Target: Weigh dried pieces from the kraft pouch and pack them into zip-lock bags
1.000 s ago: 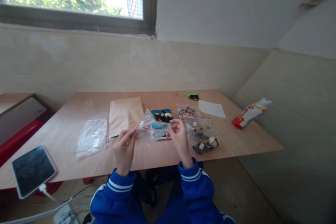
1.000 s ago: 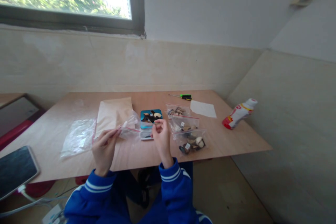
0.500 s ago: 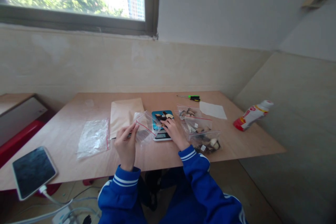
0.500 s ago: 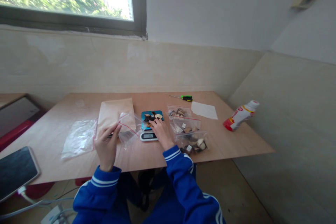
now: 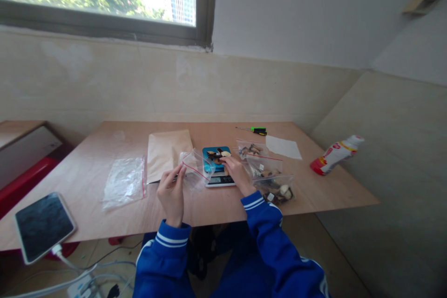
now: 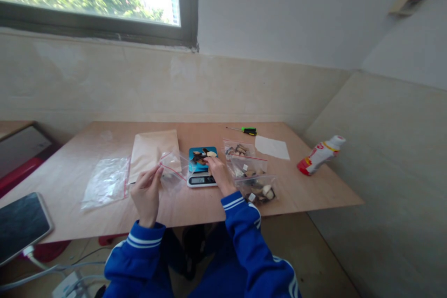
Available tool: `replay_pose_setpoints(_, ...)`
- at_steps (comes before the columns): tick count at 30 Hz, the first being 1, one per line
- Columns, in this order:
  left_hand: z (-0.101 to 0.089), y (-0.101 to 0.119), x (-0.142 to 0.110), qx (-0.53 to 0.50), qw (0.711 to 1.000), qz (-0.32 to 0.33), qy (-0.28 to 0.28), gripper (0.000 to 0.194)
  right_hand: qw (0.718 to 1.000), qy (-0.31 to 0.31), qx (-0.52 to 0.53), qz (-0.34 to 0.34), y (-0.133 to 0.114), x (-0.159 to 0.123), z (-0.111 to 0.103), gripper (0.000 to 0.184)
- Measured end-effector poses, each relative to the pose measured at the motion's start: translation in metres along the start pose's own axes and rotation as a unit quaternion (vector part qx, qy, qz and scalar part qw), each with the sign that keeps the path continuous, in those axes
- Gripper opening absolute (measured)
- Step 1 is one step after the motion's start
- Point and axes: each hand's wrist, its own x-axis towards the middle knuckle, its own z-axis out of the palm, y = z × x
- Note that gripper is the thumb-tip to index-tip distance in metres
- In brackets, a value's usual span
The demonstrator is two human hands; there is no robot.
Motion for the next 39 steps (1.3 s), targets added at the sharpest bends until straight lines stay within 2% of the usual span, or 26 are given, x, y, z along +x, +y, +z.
replay_pose_setpoints(4,0.003,-0.004,-0.003,-0.031,0.999,-0.035,-0.01,0.031,0.997,0.037,0.07,0.019,0.005,0.002,-0.001,0.022)
replay_pose_setpoints(7,0.003,-0.005,-0.004,-0.032,0.998,-0.047,-0.009,0.032,0.984,0.103,0.137,0.059,0.002,0.005,-0.007,0.019)
replay_pose_setpoints(10,0.005,-0.004,-0.005,-0.03,0.998,-0.05,-0.005,0.033,0.953,0.206,0.196,0.1,-0.016,0.01,-0.015,0.024)
replay_pose_setpoints(12,0.008,-0.002,-0.007,-0.034,0.998,-0.054,-0.003,0.035,0.94,0.255,0.204,0.097,-0.038,0.013,-0.02,0.026)
replay_pose_setpoints(14,0.012,-0.002,-0.009,-0.041,0.997,-0.06,0.001,0.036,0.953,0.228,0.191,0.059,-0.062,0.013,-0.023,0.023)
replay_pose_setpoints(16,0.014,-0.002,-0.01,-0.045,0.997,-0.066,0.013,0.035,0.974,0.141,0.176,-0.005,-0.082,0.012,-0.026,0.019)
replay_pose_setpoints(18,0.014,-0.003,-0.01,-0.048,0.996,-0.068,0.022,0.034,0.981,0.077,0.166,-0.057,-0.09,0.011,-0.028,0.018)
replay_pose_setpoints(20,0.012,-0.004,-0.009,-0.051,0.996,-0.068,0.029,0.033,0.981,0.091,0.159,-0.059,-0.082,0.012,-0.028,0.023)
replay_pose_setpoints(23,0.007,-0.006,-0.007,-0.057,0.995,-0.075,0.043,0.032,0.987,0.125,0.104,-0.017,-0.048,0.017,-0.021,0.03)
replay_pose_setpoints(24,0.006,-0.006,-0.006,-0.059,0.994,-0.078,0.048,0.032,0.992,0.105,0.066,-0.005,-0.034,0.019,-0.016,0.032)
replay_pose_setpoints(26,0.004,-0.005,-0.006,-0.065,0.993,-0.086,0.052,0.032,0.999,0.033,-0.017,0.021,-0.007,0.023,-0.004,0.049)
replay_pose_setpoints(29,0.004,-0.003,-0.007,-0.08,0.99,-0.102,0.05,0.032,0.995,-0.046,-0.078,0.037,0.019,0.025,0.012,0.063)
replay_pose_setpoints(32,0.004,-0.003,-0.008,-0.097,0.988,-0.114,0.045,0.032,0.995,-0.039,-0.084,0.023,0.026,0.024,0.02,0.057)
replay_pose_setpoints(36,0.006,-0.005,-0.01,-0.112,0.986,-0.118,0.045,0.031,0.998,-0.011,-0.067,0.006,0.024,0.023,0.021,0.039)
replay_pose_setpoints(39,0.008,-0.005,-0.011,-0.119,0.984,-0.125,0.049,0.031,0.999,0.01,-0.047,0.007,0.024,0.023,0.022,0.033)
